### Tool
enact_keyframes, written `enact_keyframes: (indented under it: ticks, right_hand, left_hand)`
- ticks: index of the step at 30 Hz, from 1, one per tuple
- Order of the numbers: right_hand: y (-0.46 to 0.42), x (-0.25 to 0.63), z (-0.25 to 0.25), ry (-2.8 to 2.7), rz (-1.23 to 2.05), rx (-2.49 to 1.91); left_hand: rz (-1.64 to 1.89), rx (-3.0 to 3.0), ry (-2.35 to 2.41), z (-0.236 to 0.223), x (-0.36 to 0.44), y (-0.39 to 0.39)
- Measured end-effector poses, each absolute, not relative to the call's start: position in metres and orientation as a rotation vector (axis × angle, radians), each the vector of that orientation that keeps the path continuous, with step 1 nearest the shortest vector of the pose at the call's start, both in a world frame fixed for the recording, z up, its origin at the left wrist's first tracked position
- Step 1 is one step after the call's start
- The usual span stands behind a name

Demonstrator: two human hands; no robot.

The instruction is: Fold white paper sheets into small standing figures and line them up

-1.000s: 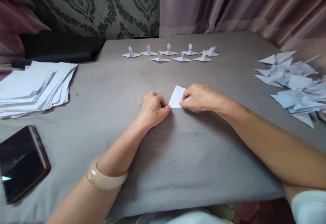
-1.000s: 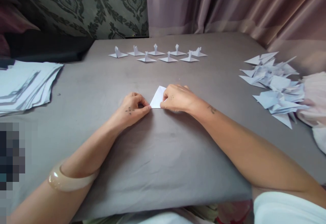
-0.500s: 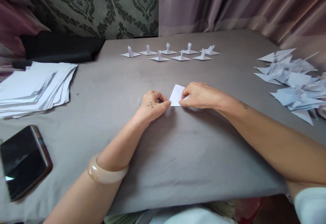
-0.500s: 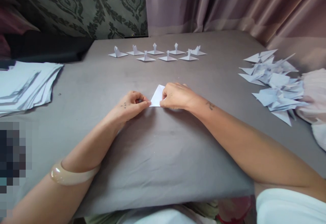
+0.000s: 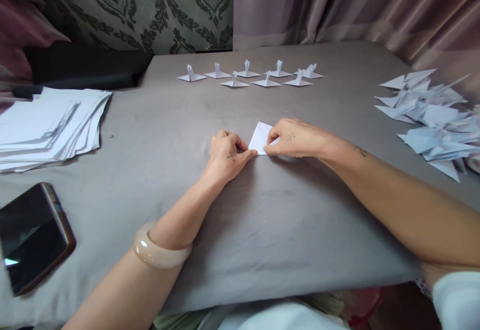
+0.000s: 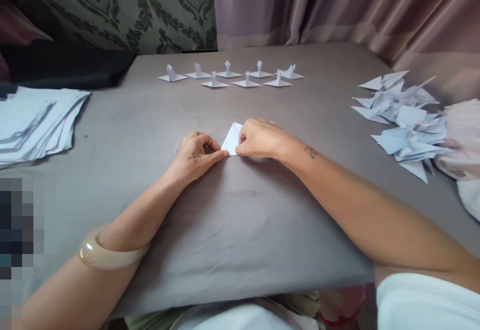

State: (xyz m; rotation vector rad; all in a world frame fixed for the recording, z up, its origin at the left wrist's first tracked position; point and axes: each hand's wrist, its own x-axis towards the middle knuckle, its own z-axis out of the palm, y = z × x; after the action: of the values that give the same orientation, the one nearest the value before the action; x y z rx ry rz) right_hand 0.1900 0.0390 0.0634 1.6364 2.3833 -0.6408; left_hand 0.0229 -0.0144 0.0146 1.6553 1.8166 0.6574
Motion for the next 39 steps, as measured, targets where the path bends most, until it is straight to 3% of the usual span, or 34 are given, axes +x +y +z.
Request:
enact_keyframes:
  ticks: [11,17,27,30,33,36,39]
  right_hand:
    - [0.041,0.189,0.064,2.349,-0.662,1.618]
    - [0.041,0.188,0.067,2.351,-0.668,1.588]
    - [0.031,0.197,0.064,2.555,-0.650,1.598]
    - [0.016,0.211,0.059,2.926,-0.635,1.994]
    - [-0.004,0.225,0.049,2.922,-0.494,2.406]
    - [-0.022,0.231,0.034,2.721,-0.665,2.314]
    - [-0.032,0.229,0.023,2.745,-0.608,2.198]
  left_hand:
    - [0.658,1.421,1.690,0.017,0.007,-0.014]
    - [1.016,2.042,1.469,0.013,0.015,-0.023]
    - [0.525,2.654,1.181,0.010,0.017,-0.028]
    - [0.499,2.656,1.193,0.012,0.017,-0.028]
    - [0.481,2.653,1.217,0.013,0.018,-0.029]
    - [0.460,2.656,1.237,0.014,0.019,-0.031]
    - [0.433,2.670,1.247,0.014,0.020,-0.032]
